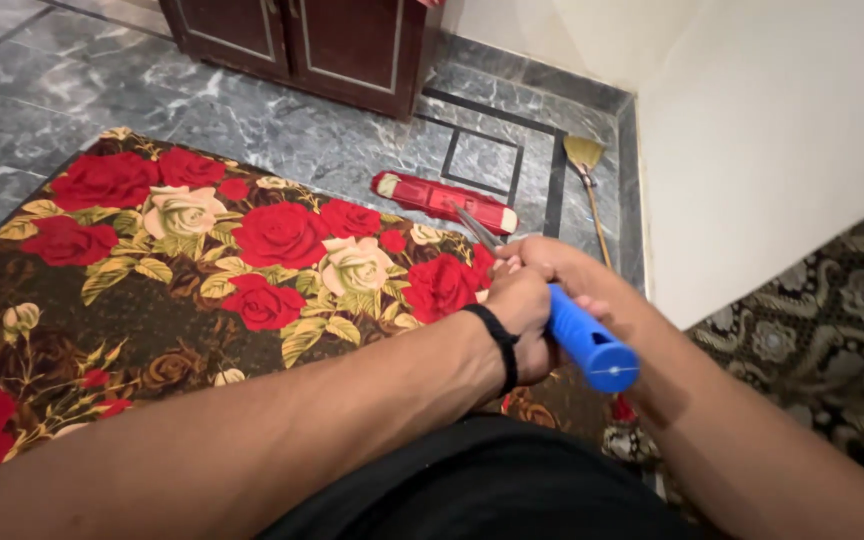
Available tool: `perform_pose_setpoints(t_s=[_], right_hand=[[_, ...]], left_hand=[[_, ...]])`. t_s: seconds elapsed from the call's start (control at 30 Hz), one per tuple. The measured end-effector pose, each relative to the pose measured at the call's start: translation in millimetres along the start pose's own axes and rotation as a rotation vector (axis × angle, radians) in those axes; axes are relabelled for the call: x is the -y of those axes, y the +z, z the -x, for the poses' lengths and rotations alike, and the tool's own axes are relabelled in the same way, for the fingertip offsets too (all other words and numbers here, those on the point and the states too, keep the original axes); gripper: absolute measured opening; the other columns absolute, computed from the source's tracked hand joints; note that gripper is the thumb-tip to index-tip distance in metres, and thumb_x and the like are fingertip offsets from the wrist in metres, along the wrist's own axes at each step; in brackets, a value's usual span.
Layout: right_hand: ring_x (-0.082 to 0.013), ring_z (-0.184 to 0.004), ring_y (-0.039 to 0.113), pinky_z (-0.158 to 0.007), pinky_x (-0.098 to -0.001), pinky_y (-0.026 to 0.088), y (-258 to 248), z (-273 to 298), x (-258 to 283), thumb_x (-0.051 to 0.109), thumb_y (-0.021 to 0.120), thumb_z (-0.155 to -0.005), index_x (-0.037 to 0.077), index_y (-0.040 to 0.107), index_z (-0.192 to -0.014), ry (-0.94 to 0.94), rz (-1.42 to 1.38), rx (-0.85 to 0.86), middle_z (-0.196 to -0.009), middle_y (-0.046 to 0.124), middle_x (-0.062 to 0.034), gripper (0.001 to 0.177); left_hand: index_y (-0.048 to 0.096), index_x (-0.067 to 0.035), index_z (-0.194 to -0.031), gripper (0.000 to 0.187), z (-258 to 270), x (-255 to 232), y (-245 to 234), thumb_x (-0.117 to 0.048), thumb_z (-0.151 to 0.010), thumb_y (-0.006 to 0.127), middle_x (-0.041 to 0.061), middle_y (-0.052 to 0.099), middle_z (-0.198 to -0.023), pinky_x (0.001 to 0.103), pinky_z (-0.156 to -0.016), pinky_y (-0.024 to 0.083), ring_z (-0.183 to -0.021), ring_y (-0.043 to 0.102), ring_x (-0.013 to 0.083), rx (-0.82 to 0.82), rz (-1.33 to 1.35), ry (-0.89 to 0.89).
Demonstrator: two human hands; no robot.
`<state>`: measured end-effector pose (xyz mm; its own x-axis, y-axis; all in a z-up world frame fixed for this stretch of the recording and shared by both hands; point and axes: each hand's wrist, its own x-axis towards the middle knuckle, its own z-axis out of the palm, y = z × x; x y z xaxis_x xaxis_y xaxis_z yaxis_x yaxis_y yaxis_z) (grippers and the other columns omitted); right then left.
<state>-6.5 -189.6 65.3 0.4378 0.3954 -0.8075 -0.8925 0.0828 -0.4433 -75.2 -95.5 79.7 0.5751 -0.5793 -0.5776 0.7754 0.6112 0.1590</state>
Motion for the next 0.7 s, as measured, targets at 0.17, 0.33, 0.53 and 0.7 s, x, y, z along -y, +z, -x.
perform_pose_setpoints(t_s=[0.17,0.33,0.53,0.7], right_hand=[[-0.0136,-0.072,0.061,-0.074,-0.0255,0.053,91.6,112.7,-63.1,0.013,0.046,-0.09,0.007,0.062,-0.097,-0.687,0.314,-0.086,-0.078,0.064,-0.0035,0.018],[-0.0101,-0.087,0.064,-0.084,-0.0222,0.054,84.1,107.2,-73.3,0.018,0.049,-0.08,0.005,0.055,-0.112,-0.8,0.295,0.069,-0.094,0.064,-0.0023,0.036],[-0.0072,-0.057,0.052,-0.057,-0.0213,0.045,19.7,34.4,-27.1,0.022,0.051,-0.096,0.011,0.054,-0.09,-0.369,-0.114,-0.08,-0.066,0.055,0.0046,0.013],[-0.0056,-0.044,0.043,-0.043,-0.0224,0.036,-39.4,-28.9,12.9,0.033,0.052,-0.104,0.014,0.05,-0.079,0.002,-0.384,-0.068,-0.055,0.046,0.0073,0.031]], left_hand=[[0.046,-0.012,-0.117,0.021,19.2,10.6,7.1,-0.029,-0.105,0.044,0.016,0.065,-0.084,0.044,-0.06,0.061,-0.061,0.068,0.0286,-0.015,-0.029,-0.009],[0.044,-0.011,-0.121,0.022,30.2,14.0,7.8,-0.025,-0.105,0.039,0.017,0.065,-0.089,0.044,-0.061,0.061,-0.063,0.067,0.0279,-0.045,-0.069,-0.025],[0.042,-0.009,-0.127,0.026,16.0,12.6,15.1,-0.019,-0.105,0.033,0.019,0.065,-0.097,0.043,-0.061,0.06,-0.065,0.066,0.027,-0.076,-0.127,-0.052],[0.045,-0.015,-0.132,0.029,-21.0,-1.9,14.5,-0.023,-0.106,0.036,0.014,0.062,-0.104,0.044,-0.059,0.06,-0.064,0.065,0.024,-0.116,-0.172,-0.02]])
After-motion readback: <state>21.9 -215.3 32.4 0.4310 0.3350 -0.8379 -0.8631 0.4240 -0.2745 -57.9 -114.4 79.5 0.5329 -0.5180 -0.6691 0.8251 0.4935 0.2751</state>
